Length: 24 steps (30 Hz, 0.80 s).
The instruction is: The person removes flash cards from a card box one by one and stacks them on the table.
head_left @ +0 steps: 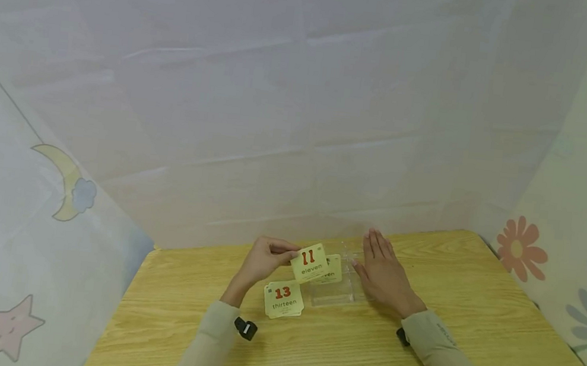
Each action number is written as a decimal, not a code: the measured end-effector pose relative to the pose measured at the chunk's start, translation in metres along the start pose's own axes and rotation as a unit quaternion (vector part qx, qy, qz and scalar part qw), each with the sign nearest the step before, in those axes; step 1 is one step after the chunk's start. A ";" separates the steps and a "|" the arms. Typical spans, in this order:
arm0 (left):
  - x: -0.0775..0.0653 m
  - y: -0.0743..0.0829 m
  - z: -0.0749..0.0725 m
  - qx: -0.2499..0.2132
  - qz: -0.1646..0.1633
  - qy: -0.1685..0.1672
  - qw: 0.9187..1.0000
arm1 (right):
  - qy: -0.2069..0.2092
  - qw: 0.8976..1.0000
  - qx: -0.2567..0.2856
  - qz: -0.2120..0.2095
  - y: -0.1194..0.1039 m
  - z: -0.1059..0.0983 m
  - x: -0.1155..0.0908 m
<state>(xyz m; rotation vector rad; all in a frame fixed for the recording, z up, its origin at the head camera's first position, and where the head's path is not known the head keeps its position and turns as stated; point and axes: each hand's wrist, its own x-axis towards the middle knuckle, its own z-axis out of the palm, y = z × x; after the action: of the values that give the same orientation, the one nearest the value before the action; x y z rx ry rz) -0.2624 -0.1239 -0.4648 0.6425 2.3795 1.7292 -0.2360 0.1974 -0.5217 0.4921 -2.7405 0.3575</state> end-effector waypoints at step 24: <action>-0.029 -0.036 -0.025 -0.085 -0.084 0.021 0.993 | -0.037 0.999 0.001 0.018 -0.002 -0.001 0.003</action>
<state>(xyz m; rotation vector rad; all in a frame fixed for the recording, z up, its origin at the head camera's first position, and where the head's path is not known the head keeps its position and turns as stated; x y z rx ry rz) -0.2541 -0.1671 -0.4942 0.3745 2.2077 1.8627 -0.2372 0.1949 -0.5189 0.4670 -2.8246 0.3588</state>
